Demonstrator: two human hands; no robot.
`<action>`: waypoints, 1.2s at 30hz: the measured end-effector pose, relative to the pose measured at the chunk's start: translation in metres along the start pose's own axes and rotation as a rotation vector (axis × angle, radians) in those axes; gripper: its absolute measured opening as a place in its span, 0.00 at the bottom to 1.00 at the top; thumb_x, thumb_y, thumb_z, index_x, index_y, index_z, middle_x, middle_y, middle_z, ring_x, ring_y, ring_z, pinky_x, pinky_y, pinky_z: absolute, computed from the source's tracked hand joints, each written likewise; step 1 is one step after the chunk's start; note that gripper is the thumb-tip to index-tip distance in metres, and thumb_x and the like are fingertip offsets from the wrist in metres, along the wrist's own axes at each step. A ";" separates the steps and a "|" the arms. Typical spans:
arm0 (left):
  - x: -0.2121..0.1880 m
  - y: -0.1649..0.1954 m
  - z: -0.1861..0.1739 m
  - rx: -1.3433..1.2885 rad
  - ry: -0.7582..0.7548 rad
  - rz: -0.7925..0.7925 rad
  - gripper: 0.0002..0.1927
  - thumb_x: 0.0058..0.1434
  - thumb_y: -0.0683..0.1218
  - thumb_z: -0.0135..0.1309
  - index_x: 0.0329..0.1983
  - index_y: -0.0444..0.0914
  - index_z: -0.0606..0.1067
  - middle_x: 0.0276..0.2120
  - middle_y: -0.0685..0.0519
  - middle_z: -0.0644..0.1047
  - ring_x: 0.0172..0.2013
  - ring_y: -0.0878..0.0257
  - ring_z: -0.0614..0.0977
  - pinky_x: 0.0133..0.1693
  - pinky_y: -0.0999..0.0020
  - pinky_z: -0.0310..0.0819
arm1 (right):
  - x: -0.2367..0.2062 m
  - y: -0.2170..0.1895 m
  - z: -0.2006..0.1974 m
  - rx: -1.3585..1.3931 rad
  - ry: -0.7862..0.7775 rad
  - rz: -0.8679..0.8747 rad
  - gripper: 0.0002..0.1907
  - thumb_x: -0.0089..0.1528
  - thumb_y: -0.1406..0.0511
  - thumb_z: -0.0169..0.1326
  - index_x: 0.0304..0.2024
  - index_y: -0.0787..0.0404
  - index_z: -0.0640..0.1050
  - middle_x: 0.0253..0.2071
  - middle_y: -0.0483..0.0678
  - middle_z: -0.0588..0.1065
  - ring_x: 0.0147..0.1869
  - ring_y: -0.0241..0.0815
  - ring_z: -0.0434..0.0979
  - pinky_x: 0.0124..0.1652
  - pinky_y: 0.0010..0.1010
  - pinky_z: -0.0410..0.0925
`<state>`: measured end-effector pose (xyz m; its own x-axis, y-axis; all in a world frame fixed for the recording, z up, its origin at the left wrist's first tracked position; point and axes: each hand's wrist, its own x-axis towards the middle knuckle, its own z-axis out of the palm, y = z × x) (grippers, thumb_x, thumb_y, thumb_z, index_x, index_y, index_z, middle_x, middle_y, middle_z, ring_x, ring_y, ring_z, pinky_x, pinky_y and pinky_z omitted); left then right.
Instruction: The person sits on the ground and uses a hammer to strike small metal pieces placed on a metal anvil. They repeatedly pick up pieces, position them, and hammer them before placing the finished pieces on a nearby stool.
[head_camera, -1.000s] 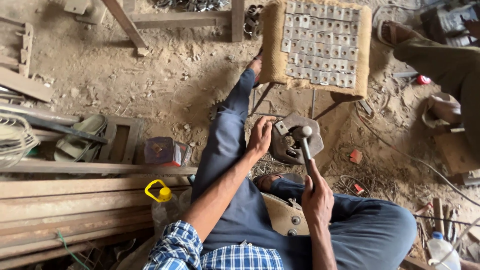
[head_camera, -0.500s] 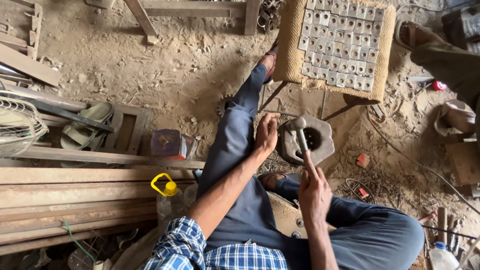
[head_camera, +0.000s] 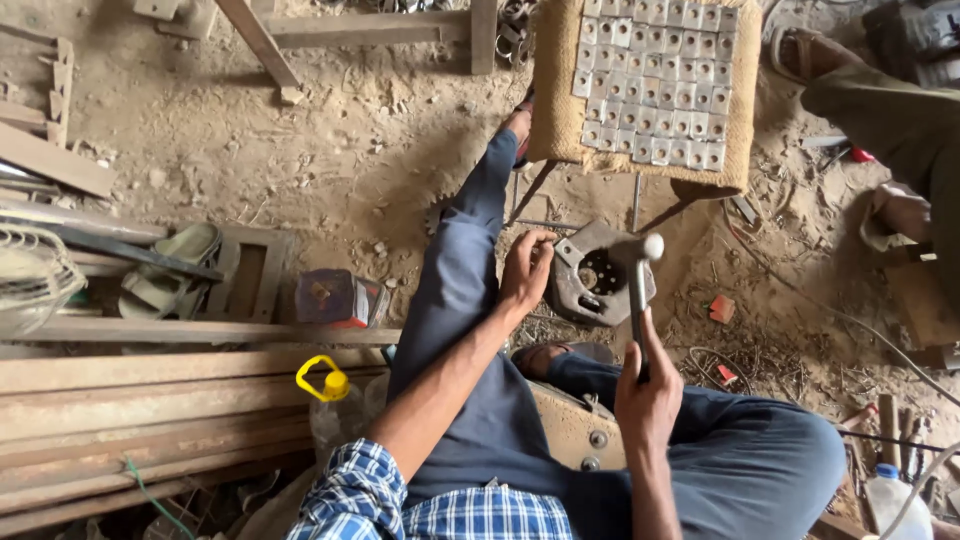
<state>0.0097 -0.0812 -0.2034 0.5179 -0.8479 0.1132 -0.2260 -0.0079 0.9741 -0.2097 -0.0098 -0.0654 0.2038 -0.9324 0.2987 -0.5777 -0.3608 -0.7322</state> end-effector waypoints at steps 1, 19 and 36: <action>0.002 0.003 -0.001 -0.004 -0.022 -0.034 0.15 0.68 0.51 0.49 0.51 0.37 0.75 0.49 0.43 0.78 0.50 0.52 0.81 0.53 0.56 0.75 | -0.003 0.001 -0.001 -0.094 -0.048 0.090 0.26 0.69 0.64 0.51 0.71 0.45 0.70 0.44 0.59 0.81 0.35 0.50 0.82 0.35 0.42 0.73; -0.009 0.045 -0.002 0.213 -0.065 0.237 0.16 0.61 0.39 0.61 0.52 0.39 0.76 0.46 0.50 0.78 0.50 0.55 0.79 0.56 0.60 0.70 | -0.007 0.024 -0.006 -0.262 -0.177 0.266 0.30 0.67 0.63 0.52 0.71 0.36 0.67 0.50 0.55 0.80 0.45 0.58 0.83 0.40 0.48 0.74; -0.005 0.031 -0.002 0.233 -0.021 0.163 0.10 0.63 0.38 0.57 0.47 0.39 0.78 0.46 0.50 0.79 0.49 0.56 0.80 0.54 0.60 0.74 | -0.009 0.026 -0.004 -0.226 -0.151 0.235 0.30 0.67 0.63 0.52 0.71 0.38 0.67 0.50 0.56 0.80 0.46 0.58 0.83 0.41 0.47 0.75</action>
<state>0.0019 -0.0756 -0.1732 0.4425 -0.8587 0.2587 -0.4897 0.0102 0.8718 -0.2298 -0.0110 -0.0848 0.1495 -0.9882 0.0325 -0.7796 -0.1380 -0.6109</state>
